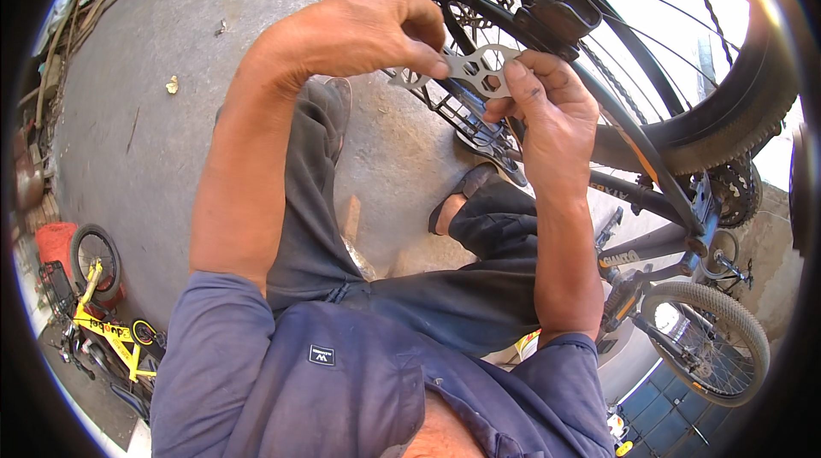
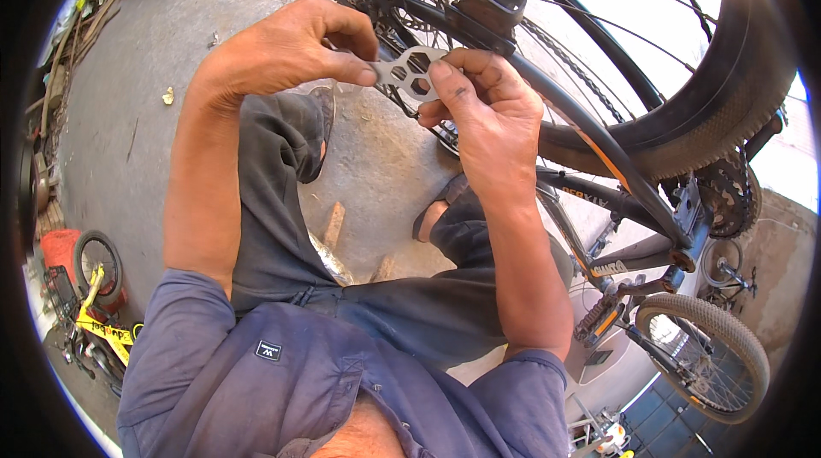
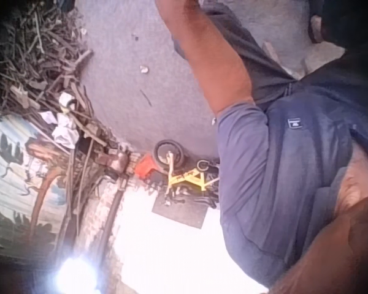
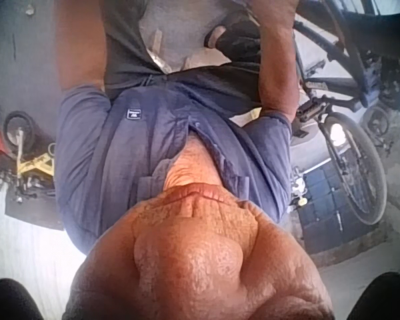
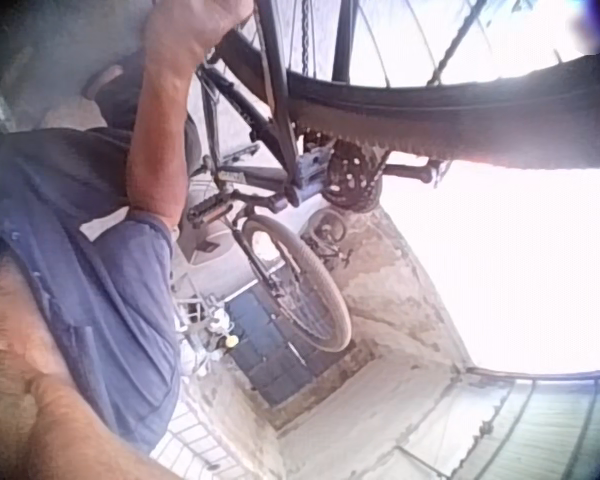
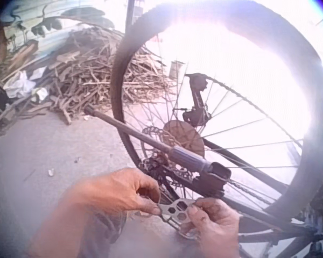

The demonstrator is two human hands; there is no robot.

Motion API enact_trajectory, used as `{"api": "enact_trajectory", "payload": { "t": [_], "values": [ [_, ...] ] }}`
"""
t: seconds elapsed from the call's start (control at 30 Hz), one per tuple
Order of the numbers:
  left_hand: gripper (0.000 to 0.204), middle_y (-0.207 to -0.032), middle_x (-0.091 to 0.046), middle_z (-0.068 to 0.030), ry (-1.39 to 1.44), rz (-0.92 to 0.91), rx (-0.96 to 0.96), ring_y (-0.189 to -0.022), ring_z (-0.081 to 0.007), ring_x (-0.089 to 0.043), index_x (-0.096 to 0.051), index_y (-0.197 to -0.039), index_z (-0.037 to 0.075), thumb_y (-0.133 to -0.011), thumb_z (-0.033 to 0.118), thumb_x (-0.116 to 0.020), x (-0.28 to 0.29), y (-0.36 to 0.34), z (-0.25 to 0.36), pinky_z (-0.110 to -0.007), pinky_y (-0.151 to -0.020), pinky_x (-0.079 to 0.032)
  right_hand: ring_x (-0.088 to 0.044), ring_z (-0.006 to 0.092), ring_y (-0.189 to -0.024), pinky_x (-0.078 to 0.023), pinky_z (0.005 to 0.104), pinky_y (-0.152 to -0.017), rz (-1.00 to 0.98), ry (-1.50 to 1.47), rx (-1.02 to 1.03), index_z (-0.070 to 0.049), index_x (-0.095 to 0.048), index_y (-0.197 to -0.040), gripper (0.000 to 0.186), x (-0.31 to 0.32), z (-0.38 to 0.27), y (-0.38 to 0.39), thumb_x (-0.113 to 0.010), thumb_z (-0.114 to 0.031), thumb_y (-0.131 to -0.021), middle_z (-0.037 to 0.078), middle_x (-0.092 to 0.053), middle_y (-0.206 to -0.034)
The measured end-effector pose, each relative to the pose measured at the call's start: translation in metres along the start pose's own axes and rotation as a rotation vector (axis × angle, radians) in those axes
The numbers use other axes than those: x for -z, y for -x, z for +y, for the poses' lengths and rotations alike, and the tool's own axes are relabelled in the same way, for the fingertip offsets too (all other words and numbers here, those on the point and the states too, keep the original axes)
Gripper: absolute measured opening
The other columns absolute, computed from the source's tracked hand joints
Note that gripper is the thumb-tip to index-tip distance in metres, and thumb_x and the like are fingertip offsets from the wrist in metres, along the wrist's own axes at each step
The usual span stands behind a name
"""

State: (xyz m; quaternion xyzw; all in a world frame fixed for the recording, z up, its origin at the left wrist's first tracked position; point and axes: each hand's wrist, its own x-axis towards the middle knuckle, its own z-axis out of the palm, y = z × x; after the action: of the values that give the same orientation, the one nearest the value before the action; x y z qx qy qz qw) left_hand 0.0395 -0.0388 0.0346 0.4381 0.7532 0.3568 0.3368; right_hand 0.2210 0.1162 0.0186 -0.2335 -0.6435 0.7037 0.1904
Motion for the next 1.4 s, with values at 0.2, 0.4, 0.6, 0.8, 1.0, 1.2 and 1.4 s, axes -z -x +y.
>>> {"api": "enact_trajectory", "payload": {
  "t": [0.2, 0.4, 0.6, 0.8, 1.0, 1.2, 1.4],
  "values": [
    [0.016, -0.079, -0.068, -0.0037, 0.088, -0.030, 0.010, -0.078, -0.0115, -0.062, -0.073, -0.092, -0.002, -0.085, 0.012, -0.077, 0.010, 0.004, -0.007, -0.030, -0.075, -0.051, -0.070, 0.0133, -0.073, -0.059, 0.0271, -0.070, -0.040, -0.006, -0.011, 0.004, -0.068, -0.108, 0.016, 0.003, 0.007, 0.009, -0.072, -0.008, -0.098, 0.010, -0.073, -0.094],
    [0.016, -0.078, -0.068, -0.0042, 0.095, -0.137, -0.041, -0.075, -0.0118, -0.062, -0.073, -0.092, -0.004, -0.084, 0.009, -0.077, 0.000, 0.002, -0.006, -0.030, -0.073, -0.051, -0.067, 0.0113, -0.071, -0.055, 0.0278, -0.067, -0.251, 0.456, 0.017, 0.003, -0.072, -0.111, 0.023, 0.011, 0.000, 0.005, -0.075, -0.011, -0.093, 0.009, -0.074, -0.086],
    [0.023, -0.083, -0.071, -0.0054, 0.039, 0.211, -0.084, -0.083, -0.0135, -0.064, -0.075, -0.101, -0.001, -0.089, 0.018, -0.076, -0.002, -0.008, -0.014, -0.031, -0.078, -0.051, -0.069, 0.0113, -0.068, -0.055, 0.0264, -0.064, -0.177, 0.470, -0.141, 0.004, -0.073, -0.112, 0.025, -0.002, 0.007, 0.001, -0.073, -0.015, -0.096, 0.008, -0.073, -0.081],
    [0.031, -0.085, -0.071, -0.0042, -0.014, 0.568, 0.033, -0.083, -0.0131, -0.063, -0.075, -0.104, 0.000, -0.096, 0.030, -0.073, 0.008, -0.016, -0.043, -0.031, -0.077, -0.050, -0.072, 0.0150, -0.074, -0.057, 0.0266, -0.064, 0.045, 0.323, -0.104, 0.008, -0.070, -0.116, 0.028, -0.017, 0.021, -0.006, -0.069, -0.016, -0.101, 0.009, -0.073, -0.090],
    [0.032, -0.080, -0.069, -0.0055, -0.030, 0.573, 0.062, -0.076, -0.0134, -0.062, -0.076, -0.101, -0.001, -0.096, 0.030, -0.073, 0.007, -0.015, -0.036, -0.031, -0.072, -0.050, -0.072, 0.0159, -0.078, -0.057, 0.0245, -0.068, 0.148, 0.341, -0.068, 0.009, -0.068, -0.119, 0.028, -0.020, 0.031, -0.008, -0.069, -0.013, -0.101, 0.010, -0.073, -0.093],
    [0.034, -0.078, -0.070, -0.0063, -0.052, 0.605, 0.082, -0.074, -0.0143, -0.064, -0.077, -0.100, 0.000, -0.096, 0.034, -0.072, 0.008, -0.013, -0.035, -0.032, -0.071, -0.051, -0.072, 0.0142, -0.079, -0.057, 0.0241, -0.069, 0.180, 0.278, 0.015, 0.008, -0.068, -0.120, 0.028, -0.014, 0.049, -0.009, -0.072, -0.011, -0.099, 0.008, -0.072, -0.093],
    [0.033, -0.077, -0.071, -0.0062, 0.026, 0.637, 0.103, -0.073, -0.0137, -0.065, -0.077, -0.099, 0.000, -0.097, 0.033, -0.072, 0.008, -0.015, -0.041, -0.032, -0.071, -0.052, -0.071, 0.0131, -0.079, -0.059, 0.0243, -0.070, 0.196, 0.247, 0.036, 0.007, -0.069, -0.118, 0.025, -0.021, 0.057, -0.013, -0.072, -0.008, -0.099, 0.007, -0.072, -0.092]
  ]
}}
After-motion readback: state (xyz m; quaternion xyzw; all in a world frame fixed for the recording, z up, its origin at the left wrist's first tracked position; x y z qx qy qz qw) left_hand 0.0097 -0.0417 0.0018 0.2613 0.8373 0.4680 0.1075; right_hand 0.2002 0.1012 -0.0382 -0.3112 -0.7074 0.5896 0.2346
